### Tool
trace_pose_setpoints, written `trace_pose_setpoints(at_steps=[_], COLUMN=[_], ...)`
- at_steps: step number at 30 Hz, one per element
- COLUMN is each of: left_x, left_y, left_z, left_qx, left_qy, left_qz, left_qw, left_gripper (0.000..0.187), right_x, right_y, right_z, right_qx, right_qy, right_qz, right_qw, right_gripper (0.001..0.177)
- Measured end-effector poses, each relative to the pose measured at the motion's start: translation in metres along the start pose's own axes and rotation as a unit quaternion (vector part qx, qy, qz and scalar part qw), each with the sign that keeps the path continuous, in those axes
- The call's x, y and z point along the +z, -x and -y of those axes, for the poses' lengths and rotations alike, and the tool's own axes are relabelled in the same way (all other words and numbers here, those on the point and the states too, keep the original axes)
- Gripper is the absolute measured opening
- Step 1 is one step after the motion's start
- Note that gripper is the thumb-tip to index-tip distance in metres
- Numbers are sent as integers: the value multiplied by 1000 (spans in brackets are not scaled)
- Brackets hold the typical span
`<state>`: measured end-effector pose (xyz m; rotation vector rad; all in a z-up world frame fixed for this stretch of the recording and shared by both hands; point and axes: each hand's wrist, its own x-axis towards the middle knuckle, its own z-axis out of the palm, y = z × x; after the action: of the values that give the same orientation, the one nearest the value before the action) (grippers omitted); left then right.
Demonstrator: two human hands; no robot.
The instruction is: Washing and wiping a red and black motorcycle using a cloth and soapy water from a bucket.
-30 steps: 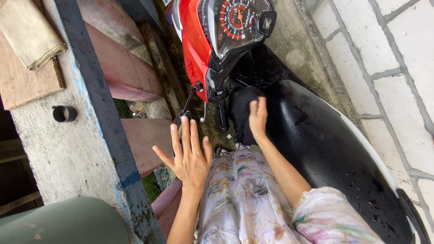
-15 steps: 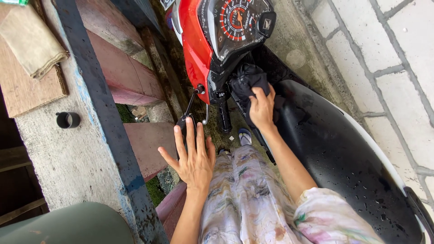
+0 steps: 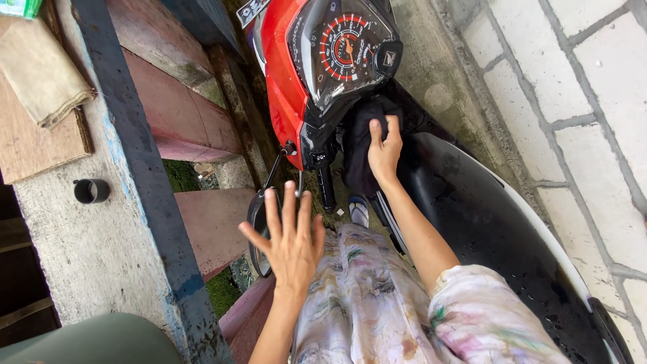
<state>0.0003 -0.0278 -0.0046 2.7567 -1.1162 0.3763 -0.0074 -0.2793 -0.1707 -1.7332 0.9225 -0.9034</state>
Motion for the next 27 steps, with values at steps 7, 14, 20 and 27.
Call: trace_pose_setpoints(at_steps=[7, 14, 20, 27], left_x=[26, 30, 35, 39], left_y=[-20, -49, -74, -96], left_z=[-21, -29, -38, -47], left_qx=[33, 45, 51, 80], left_qy=[61, 46, 18, -8], left_qz=[46, 55, 57, 82], left_qw=[997, 996, 997, 993], left_gripper=[48, 49, 51, 52], right_x=[1, -4, -7, -20], right_y=[20, -4, -41, -88], right_z=[5, 7, -5, -14], right_qx=[-77, -98, -30, -71], right_qy=[19, 38, -54, -15], right_qz=[-49, -163, -154, -172], right_qw=[996, 981, 986, 982], right_gripper=[25, 21, 20, 22])
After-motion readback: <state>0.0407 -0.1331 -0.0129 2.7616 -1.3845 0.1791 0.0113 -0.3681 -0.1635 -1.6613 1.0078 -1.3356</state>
